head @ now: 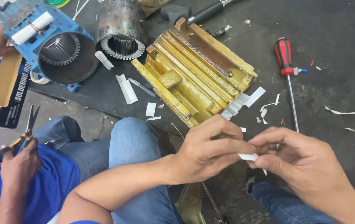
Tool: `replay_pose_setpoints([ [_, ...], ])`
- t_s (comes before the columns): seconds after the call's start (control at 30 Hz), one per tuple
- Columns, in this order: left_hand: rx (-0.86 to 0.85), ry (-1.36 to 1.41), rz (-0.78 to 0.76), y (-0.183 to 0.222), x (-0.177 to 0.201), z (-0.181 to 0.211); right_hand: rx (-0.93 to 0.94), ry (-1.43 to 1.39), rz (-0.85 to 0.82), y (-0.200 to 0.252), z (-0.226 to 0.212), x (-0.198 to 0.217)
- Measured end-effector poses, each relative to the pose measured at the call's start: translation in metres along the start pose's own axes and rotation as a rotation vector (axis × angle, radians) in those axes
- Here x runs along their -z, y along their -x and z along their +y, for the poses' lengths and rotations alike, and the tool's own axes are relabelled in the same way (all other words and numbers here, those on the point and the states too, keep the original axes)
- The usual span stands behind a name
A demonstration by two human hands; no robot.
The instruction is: Folding thin white insulation strips lengthwise and preparing them for insertion into a motor stator.
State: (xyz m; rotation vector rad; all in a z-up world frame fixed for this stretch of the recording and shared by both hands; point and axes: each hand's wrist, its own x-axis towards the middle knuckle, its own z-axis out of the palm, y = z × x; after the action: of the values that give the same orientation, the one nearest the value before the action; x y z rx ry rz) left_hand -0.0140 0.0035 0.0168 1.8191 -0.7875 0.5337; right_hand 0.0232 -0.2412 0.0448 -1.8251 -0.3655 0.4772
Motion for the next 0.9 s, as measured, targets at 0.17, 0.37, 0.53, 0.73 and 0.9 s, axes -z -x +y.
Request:
replay_pose_setpoints([
  [0.17, -0.128, -0.12, -0.004, -0.005, 0.002, 0.002, -0.089, 0.049, 0.035, 0.002, 0.002, 0.001],
  [0.37, -0.133, -0.179, -0.012, 0.002, 0.0, -0.005, 0.048, 0.321, 0.117, 0.009, 0.026, 0.005],
  [0.53, -0.13, -0.159, 0.004, 0.0, 0.0, -0.002, 0.435, 0.604, 0.123, 0.013, 0.009, -0.001],
  [0.73, -0.238, -0.11, -0.023, -0.008, -0.001, 0.002, 0.594, 0.68, 0.128, 0.011, 0.012, -0.003],
  [0.9, -0.196, -0.016, -0.071, -0.007, -0.002, 0.003, 0.604, 0.678, 0.088, 0.009, 0.015, -0.001],
])
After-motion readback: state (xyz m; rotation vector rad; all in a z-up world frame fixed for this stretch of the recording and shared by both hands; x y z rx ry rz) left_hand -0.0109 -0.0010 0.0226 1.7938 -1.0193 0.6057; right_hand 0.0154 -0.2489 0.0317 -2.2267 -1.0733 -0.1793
